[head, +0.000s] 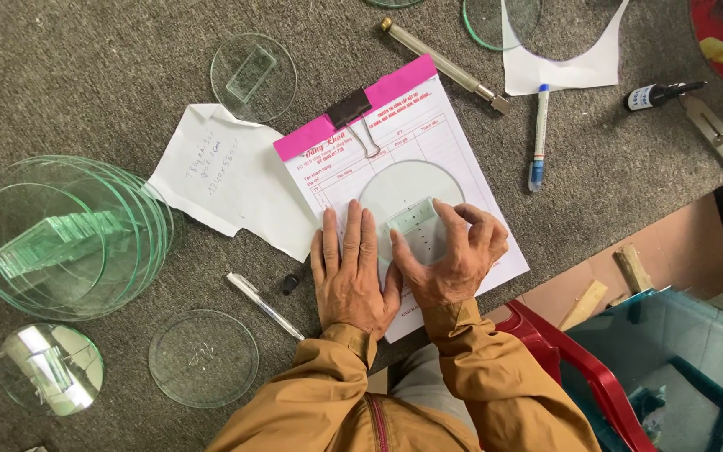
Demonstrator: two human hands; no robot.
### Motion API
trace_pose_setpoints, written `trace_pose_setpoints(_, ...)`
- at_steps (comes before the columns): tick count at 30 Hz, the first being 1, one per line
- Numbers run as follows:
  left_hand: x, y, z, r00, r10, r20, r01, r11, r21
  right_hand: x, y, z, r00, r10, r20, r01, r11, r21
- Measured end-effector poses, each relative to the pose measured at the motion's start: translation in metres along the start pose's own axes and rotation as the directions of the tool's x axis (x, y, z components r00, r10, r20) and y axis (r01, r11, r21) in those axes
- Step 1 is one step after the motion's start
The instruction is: The person marks small rectangular glass pieces with a black marker, then places them on a circular glass template to align with printed lines. The person repeats this process for multiple pieces, occasionally picking up and setting down other glass items on the table.
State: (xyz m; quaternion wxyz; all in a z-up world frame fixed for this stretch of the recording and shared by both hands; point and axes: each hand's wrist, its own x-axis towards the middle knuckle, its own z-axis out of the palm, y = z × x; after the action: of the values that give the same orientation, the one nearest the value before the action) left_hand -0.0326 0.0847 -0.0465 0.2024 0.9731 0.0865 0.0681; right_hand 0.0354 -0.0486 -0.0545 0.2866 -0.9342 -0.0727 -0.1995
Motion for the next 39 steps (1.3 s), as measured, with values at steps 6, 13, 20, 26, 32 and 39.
trace_pose_setpoints(6,0.001,0.000,-0.001,1.000,0.005,-0.011,-0.005,1.000,-0.019,0.000,0.000,-0.001,1.000,0.010,-0.019,-0.010,1.000,0.028)
trace_pose_setpoints(13,-0.002,0.001,-0.003,1.000,0.006,-0.019,-0.007,0.998,-0.055,0.000,-0.001,-0.003,1.000,-0.015,-0.025,0.016,1.000,0.015)
trace_pose_setpoints(20,-0.002,0.003,-0.006,0.999,-0.005,-0.042,0.003,0.998,-0.070,0.000,-0.001,-0.003,0.997,-0.054,-0.049,0.055,0.998,0.030)
trace_pose_setpoints(26,-0.003,0.002,-0.005,0.999,-0.006,-0.041,0.003,0.997,-0.076,0.002,-0.005,-0.005,0.998,-0.063,-0.028,0.064,0.997,0.038)
trace_pose_setpoints(32,-0.001,0.002,-0.007,1.000,-0.004,-0.019,0.002,0.997,-0.078,0.001,-0.006,-0.004,0.999,-0.044,-0.020,0.045,0.999,0.026)
trace_pose_setpoints(39,-0.003,0.001,-0.007,0.999,-0.016,0.034,0.019,0.997,-0.077,-0.001,0.001,0.000,0.995,-0.085,-0.045,0.085,0.996,-0.017)
